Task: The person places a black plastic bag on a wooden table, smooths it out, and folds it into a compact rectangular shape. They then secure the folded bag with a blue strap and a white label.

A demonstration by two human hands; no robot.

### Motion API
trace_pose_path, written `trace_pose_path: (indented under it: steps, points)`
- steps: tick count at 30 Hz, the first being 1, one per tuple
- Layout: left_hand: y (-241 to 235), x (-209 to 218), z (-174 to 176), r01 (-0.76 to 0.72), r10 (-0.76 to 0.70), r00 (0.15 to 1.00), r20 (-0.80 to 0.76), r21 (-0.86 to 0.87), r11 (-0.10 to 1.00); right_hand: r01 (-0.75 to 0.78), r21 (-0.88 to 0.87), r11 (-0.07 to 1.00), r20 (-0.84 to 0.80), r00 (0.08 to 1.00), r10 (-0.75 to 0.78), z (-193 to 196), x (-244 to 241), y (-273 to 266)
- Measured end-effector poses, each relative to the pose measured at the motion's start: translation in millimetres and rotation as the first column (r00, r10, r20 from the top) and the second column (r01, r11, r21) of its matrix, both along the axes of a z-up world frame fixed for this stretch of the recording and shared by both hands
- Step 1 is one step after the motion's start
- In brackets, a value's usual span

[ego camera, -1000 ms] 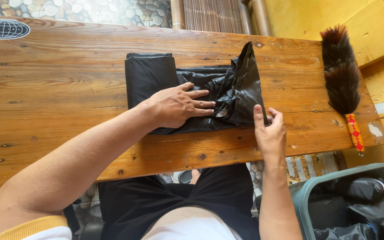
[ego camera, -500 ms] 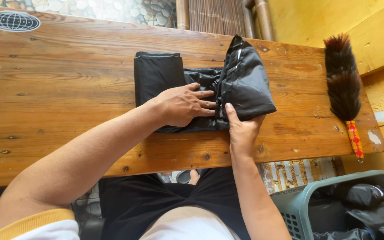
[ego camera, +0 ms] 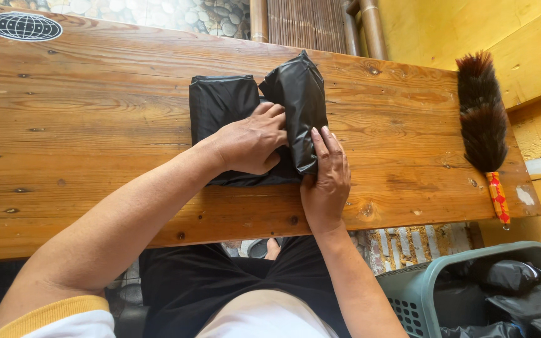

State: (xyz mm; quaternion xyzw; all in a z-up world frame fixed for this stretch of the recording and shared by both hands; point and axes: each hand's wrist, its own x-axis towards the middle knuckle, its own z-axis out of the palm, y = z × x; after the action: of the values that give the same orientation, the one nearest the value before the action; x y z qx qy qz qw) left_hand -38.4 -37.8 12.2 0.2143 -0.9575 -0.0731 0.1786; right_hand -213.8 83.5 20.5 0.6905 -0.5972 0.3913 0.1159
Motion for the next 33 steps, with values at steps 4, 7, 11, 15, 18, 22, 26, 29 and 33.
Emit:
trace_pose_path:
  steps: [4, 7, 11, 15, 18, 22, 26, 29, 33]
  points:
    - [-6, -1, -12, -0.068, 0.049, 0.978, -0.205, -0.087, 0.994, 0.002, 0.038, 0.999, -0.046, 0.999, 0.000, -1, -2, 1]
    - [4, 8, 16, -0.196, 0.125, 0.906, -0.404, -0.139, 0.971, -0.020, 0.049, 0.999, -0.108, 0.994, 0.026, -6, -3, -1]
    - [21, 11, 34, -0.357, 0.157, 0.828, -0.539, -0.290, 0.888, -0.082, 0.093, 0.992, -0.250, 0.963, 0.103, -22, -12, -7]
    - [10, 4, 14, -0.415, 0.270, 0.865, -0.423, -0.299, 0.859, -0.229, 0.194, 0.954, -0.030, 0.971, 0.239, 1, -19, 2]
    - [10, 3, 15, -0.434, 0.350, 0.874, -0.336, -0.220, 0.874, -0.503, 0.275, 0.819, 0.768, 0.627, 0.127, 6, -37, 7]
    - [10, -2, 14, -0.428, 0.312, 0.888, -0.339, -0.356, 0.831, -0.096, 0.680, 0.727, 0.426, 0.859, -0.285, 33, -28, 2]
    - [10, -11, -11, -0.455, 0.368, 0.890, -0.270, -0.472, 0.755, 0.027, 0.752, 0.658, 0.304, 0.872, -0.383, 20, -28, -12]
    - [24, -1, 0, -0.465, 0.408, 0.884, -0.229, -0.349, 0.813, 0.021, 0.693, 0.720, 0.342, 0.871, -0.354, 7, -29, -15]
    - [49, 34, 51, -0.423, 0.423, 0.905, -0.054, 0.005, 0.906, -0.004, 0.666, 0.746, 0.416, 0.832, -0.367, 19, -12, -14]
